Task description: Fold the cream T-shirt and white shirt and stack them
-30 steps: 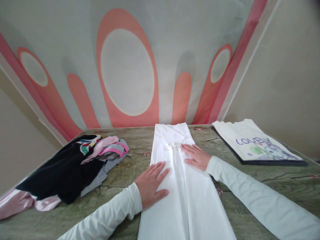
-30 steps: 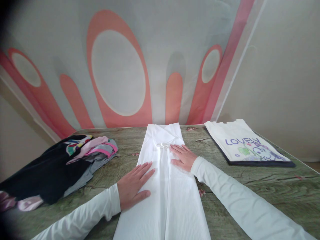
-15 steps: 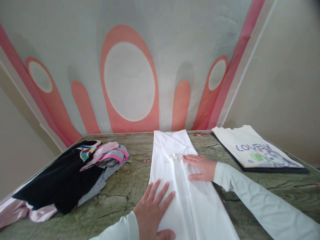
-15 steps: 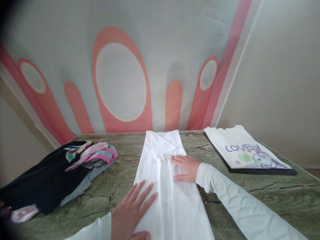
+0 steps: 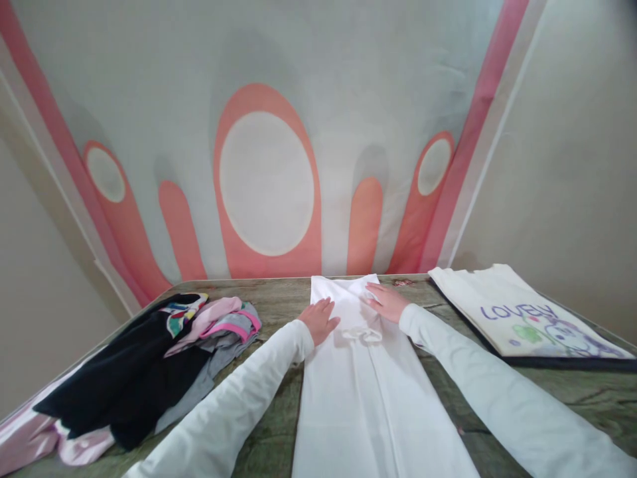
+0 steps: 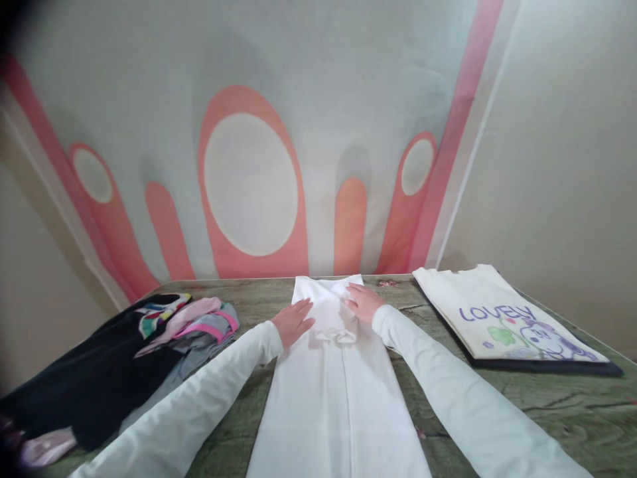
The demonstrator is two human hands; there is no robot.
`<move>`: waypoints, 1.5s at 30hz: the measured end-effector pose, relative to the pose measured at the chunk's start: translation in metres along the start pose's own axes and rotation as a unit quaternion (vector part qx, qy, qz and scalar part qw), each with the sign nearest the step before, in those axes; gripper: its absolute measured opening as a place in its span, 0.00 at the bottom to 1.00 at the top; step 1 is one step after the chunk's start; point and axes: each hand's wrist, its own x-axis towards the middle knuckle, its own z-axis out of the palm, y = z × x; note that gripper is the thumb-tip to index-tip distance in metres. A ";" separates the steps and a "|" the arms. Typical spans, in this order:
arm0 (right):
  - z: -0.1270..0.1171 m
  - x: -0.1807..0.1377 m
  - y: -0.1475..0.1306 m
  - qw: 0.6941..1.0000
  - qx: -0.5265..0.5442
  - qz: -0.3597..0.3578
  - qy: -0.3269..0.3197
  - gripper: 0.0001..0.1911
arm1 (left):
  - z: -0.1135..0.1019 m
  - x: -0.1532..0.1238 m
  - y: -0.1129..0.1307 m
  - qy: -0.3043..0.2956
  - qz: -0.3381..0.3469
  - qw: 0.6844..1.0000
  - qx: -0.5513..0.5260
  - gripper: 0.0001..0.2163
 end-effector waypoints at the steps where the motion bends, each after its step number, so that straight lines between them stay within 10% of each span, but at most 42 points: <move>1: 0.006 0.010 0.000 1.000 -0.012 0.008 -0.005 0.26 | 0.004 0.017 -0.006 0.004 -0.008 1.000 -0.004 0.24; 13: 0.043 0.025 0.005 0.996 -0.056 0.017 -0.064 0.35 | 0.029 0.087 -0.057 0.082 0.003 0.993 -0.080 0.20; 26: 0.039 0.025 0.002 0.997 -0.043 0.017 -0.060 0.34 | 0.024 0.110 -0.110 0.249 -0.260 0.920 -0.156 0.12; 39: 0.022 0.043 0.010 0.975 0.177 0.005 0.137 0.19 | 0.030 0.114 -0.078 0.303 -0.118 0.907 -0.267 0.04; 45: 0.007 0.075 -0.017 0.940 0.324 0.057 0.085 0.16 | 0.031 0.112 -0.064 0.301 -0.077 0.906 -0.286 0.05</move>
